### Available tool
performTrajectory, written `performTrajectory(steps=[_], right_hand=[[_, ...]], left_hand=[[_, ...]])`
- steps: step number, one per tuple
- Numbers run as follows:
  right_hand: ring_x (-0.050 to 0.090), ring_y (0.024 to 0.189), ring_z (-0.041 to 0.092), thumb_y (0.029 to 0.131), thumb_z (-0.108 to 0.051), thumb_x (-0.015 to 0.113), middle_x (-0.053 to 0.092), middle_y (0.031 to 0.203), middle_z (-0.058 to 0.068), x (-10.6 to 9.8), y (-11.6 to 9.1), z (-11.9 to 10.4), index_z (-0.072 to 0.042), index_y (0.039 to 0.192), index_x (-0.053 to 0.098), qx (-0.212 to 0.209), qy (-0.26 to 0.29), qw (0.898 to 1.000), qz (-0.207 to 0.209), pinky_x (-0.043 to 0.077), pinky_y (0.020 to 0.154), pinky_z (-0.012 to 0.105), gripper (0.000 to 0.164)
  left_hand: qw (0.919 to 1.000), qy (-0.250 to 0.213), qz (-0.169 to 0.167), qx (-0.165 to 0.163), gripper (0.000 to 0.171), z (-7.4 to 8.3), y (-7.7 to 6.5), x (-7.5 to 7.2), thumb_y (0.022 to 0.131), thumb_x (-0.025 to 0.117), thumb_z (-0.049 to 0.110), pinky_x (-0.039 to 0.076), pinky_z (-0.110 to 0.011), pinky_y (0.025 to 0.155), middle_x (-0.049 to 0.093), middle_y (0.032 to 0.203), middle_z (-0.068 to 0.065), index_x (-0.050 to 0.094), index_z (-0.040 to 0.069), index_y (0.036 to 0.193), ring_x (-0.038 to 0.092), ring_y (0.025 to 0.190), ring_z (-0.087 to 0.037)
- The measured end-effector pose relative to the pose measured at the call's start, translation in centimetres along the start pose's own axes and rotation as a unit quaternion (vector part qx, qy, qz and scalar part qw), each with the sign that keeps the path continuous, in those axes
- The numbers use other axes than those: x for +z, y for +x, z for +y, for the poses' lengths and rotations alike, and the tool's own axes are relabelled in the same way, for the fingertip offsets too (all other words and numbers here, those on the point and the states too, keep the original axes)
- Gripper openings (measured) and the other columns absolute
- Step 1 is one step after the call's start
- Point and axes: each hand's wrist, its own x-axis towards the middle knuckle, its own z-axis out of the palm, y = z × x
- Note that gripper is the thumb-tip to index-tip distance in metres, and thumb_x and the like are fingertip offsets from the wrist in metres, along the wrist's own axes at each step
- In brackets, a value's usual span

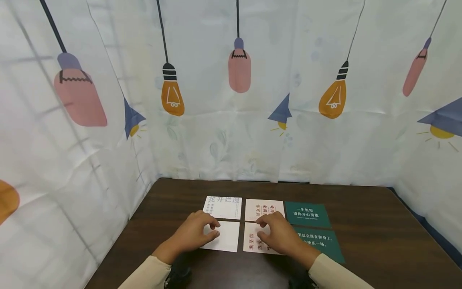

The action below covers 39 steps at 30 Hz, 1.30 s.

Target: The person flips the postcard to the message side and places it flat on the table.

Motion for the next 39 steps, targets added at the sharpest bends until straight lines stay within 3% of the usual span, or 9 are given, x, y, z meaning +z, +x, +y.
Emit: performTrajectory(steps=[9, 26, 39], right_hand=[[0.057, 0.104, 0.022, 0.087, -0.017, 0.081, 0.068, 0.099, -0.002, -0.9, -0.5, 0.9, -0.010, 0.112, 0.075, 0.006, 0.007, 1.000, -0.010, 0.050, 0.088, 0.048, 0.027], [0.056, 0.111, 0.022, 0.086, -0.019, 0.083, 0.069, 0.108, -0.004, -1.8, -1.3, 1.9, -0.011, 0.114, 0.074, 0.031, -0.001, 0.999, -0.012, 0.050, 0.091, 0.048, 0.031], [0.058, 0.111, 0.022, 0.083, -0.020, 0.085, 0.070, 0.111, -0.004, -2.4, -1.9, 2.9, -0.011, 0.113, 0.074, 0.035, -0.015, 0.999, -0.004, 0.049, 0.095, 0.048, 0.033]], left_hand=[[0.9996, 0.004, 0.002, 0.027, 0.017, 1.1, 1.0, 0.4, 0.091, 0.079, 0.027, 0.044, -0.049, 0.089, 0.067, 0.094, 0.012, 0.076, 0.016, 0.104, 0.055, 0.092, -0.014], [0.9982, 0.018, 0.017, 0.055, 0.020, 1.8, 1.9, 1.8, 0.087, 0.081, 0.027, 0.044, -0.047, 0.092, 0.070, 0.100, 0.011, 0.075, 0.018, 0.105, 0.057, 0.099, -0.015], [0.9986, 0.033, 0.012, 0.041, 0.024, 2.2, 2.8, 2.5, 0.087, 0.081, 0.029, 0.043, -0.047, 0.091, 0.069, 0.106, 0.011, 0.075, 0.020, 0.108, 0.056, 0.107, -0.019]])
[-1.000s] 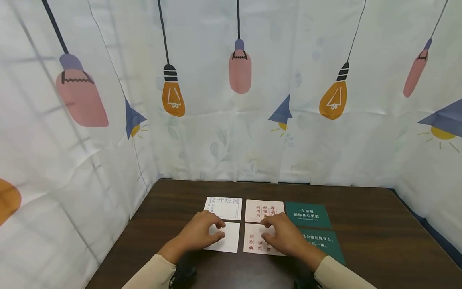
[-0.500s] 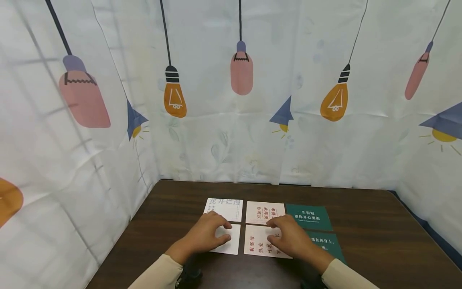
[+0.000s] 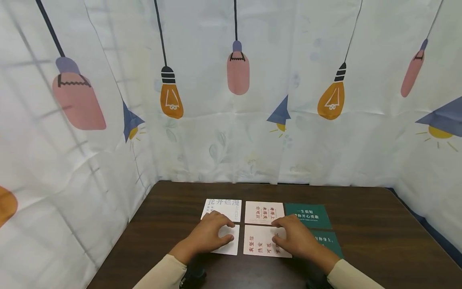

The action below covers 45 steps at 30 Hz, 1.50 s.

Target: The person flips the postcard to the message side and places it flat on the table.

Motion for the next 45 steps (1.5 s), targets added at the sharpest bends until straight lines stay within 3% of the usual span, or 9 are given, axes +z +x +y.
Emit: performTrajectory(steps=[7, 14, 24, 45], right_hand=[[0.061, 0.115, 0.026, 0.081, -0.020, 0.087, 0.071, 0.111, -0.002, -0.1, -0.4, 0.5, -0.012, 0.111, 0.074, 0.014, -0.007, 1.000, 0.000, 0.037, 0.110, 0.052, 0.034], [0.057, 0.110, 0.022, 0.080, -0.025, 0.089, 0.069, 0.112, -0.004, -0.5, -0.8, 1.2, -0.013, 0.113, 0.074, 0.031, -0.019, 0.999, -0.011, 0.048, 0.096, 0.048, 0.038], [0.057, 0.118, 0.026, 0.080, -0.026, 0.089, 0.069, 0.115, -0.004, -0.9, -1.2, 2.0, -0.013, 0.115, 0.074, 0.043, -0.029, 0.999, -0.012, 0.045, 0.102, 0.050, 0.040], [0.055, 0.122, 0.032, 0.079, -0.031, 0.089, 0.069, 0.118, 0.000, -1.2, -1.3, 2.9, -0.014, 0.116, 0.074, 0.045, -0.040, 0.998, -0.025, 0.043, 0.103, 0.055, 0.043]], left_hand=[[1.0000, 0.004, -0.005, 0.006, 0.025, 0.3, 0.3, 0.3, 0.087, 0.080, 0.030, 0.042, -0.050, 0.095, 0.069, 0.107, 0.010, 0.074, 0.018, 0.109, 0.056, 0.108, -0.019], [0.9999, 0.011, -0.011, 0.005, 0.026, 0.7, 0.7, 0.3, 0.088, 0.079, 0.032, 0.043, -0.050, 0.096, 0.069, 0.110, 0.009, 0.074, 0.019, 0.110, 0.056, 0.109, -0.019], [0.9997, 0.002, -0.023, 0.004, 0.028, 1.2, 1.4, 1.1, 0.089, 0.079, 0.033, 0.041, -0.050, 0.096, 0.069, 0.113, 0.008, 0.074, 0.019, 0.113, 0.056, 0.112, -0.020], [0.9980, 0.039, -0.047, -0.017, 0.031, 1.5, 2.2, 1.4, 0.090, 0.077, 0.040, 0.040, -0.047, 0.097, 0.068, 0.115, 0.008, 0.074, 0.022, 0.114, 0.055, 0.113, -0.019]])
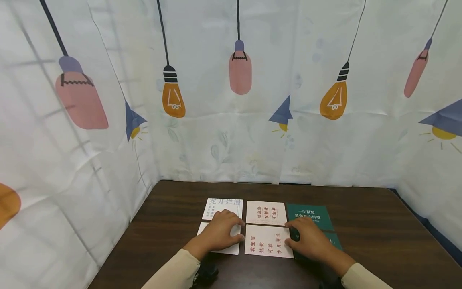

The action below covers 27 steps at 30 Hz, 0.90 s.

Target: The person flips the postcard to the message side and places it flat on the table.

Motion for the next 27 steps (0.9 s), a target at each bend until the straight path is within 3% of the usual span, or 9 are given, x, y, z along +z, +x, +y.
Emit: performTrajectory(steps=[16, 27], right_hand=[[0.054, 0.112, 0.027, 0.076, -0.040, 0.090, 0.064, 0.116, 0.001, 0.10, -0.46, 0.26, -0.015, 0.119, 0.074, 0.022, -0.029, 0.999, -0.028, 0.045, 0.098, 0.056, 0.052], [0.049, 0.115, 0.033, 0.077, -0.039, 0.090, 0.058, 0.114, 0.002, -0.07, -0.22, 0.61, -0.013, 0.119, 0.074, -0.017, -0.033, 0.999, -0.016, 0.037, 0.101, 0.061, 0.052]], left_hand=[[0.9998, 0.012, -0.011, -0.010, 0.036, 0.62, 0.44, 0.67, 0.087, 0.080, 0.043, 0.038, -0.045, 0.098, 0.063, 0.113, 0.008, 0.075, 0.022, 0.115, 0.051, 0.116, -0.019], [0.9992, 0.026, -0.020, -0.022, 0.038, 0.78, 0.83, 0.65, 0.087, 0.080, 0.046, 0.036, -0.046, 0.099, 0.059, 0.117, 0.005, 0.075, 0.023, 0.116, 0.048, 0.120, -0.021]])
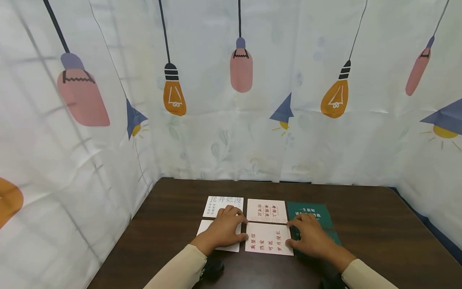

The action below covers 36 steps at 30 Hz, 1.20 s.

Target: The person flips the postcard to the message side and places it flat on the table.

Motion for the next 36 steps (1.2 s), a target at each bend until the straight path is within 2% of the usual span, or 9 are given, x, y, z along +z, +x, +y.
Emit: performTrajectory(steps=[3, 9, 16, 27, 36], right_hand=[[0.049, 0.115, 0.034, 0.077, -0.040, 0.090, 0.057, 0.115, 0.003, -0.2, 0.2, 0.1, -0.013, 0.120, 0.073, -0.004, -0.001, 1.000, 0.001, 0.037, 0.100, 0.061, 0.053], [0.048, 0.117, 0.034, 0.076, -0.045, 0.089, 0.057, 0.117, 0.004, -0.1, 0.1, 0.3, -0.013, 0.122, 0.072, 0.007, 0.006, 1.000, -0.022, 0.037, 0.099, 0.061, 0.058], [0.047, 0.120, 0.038, 0.074, -0.048, 0.090, 0.057, 0.120, 0.008, -0.1, 0.2, 0.5, -0.013, 0.121, 0.073, 0.005, 0.006, 1.000, -0.021, 0.035, 0.100, 0.065, 0.061], [0.043, 0.128, 0.044, 0.072, -0.049, 0.090, 0.055, 0.127, 0.013, -0.6, 1.0, 0.0, -0.019, 0.112, 0.071, 0.012, -0.008, 0.999, -0.031, 0.029, 0.105, 0.068, 0.054], [0.047, 0.121, 0.038, 0.068, -0.047, 0.094, 0.055, 0.122, 0.009, -0.7, 1.3, 0.1, -0.017, 0.107, 0.066, 0.016, 0.006, 0.999, -0.034, 0.033, 0.103, 0.064, 0.056]], left_hand=[[1.0000, 0.004, 0.003, -0.003, 0.038, 0.1, 0.3, -0.1, 0.086, 0.080, 0.045, 0.036, -0.046, 0.099, 0.059, 0.118, 0.004, 0.076, 0.023, 0.116, 0.047, 0.120, -0.021], [1.0000, -0.002, -0.004, -0.006, 0.038, 0.1, 0.1, 0.3, 0.085, 0.081, 0.047, 0.036, -0.047, 0.099, 0.058, 0.119, 0.004, 0.076, 0.024, 0.115, 0.047, 0.120, -0.022], [1.0000, 0.002, -0.004, -0.004, 0.037, 0.1, 0.3, 0.6, 0.085, 0.081, 0.048, 0.036, -0.047, 0.099, 0.058, 0.120, 0.004, 0.077, 0.025, 0.114, 0.046, 0.120, -0.022], [1.0000, 0.006, -0.002, 0.000, 0.038, -0.2, 0.3, 0.4, 0.085, 0.081, 0.049, 0.036, -0.050, 0.097, 0.057, 0.124, 0.003, 0.075, 0.026, 0.115, 0.045, 0.122, -0.024], [0.9999, -0.008, -0.008, -0.007, 0.041, -0.2, 0.4, 0.6, 0.085, 0.081, 0.049, 0.035, -0.051, 0.097, 0.056, 0.124, 0.003, 0.074, 0.025, 0.118, 0.044, 0.123, -0.024]])
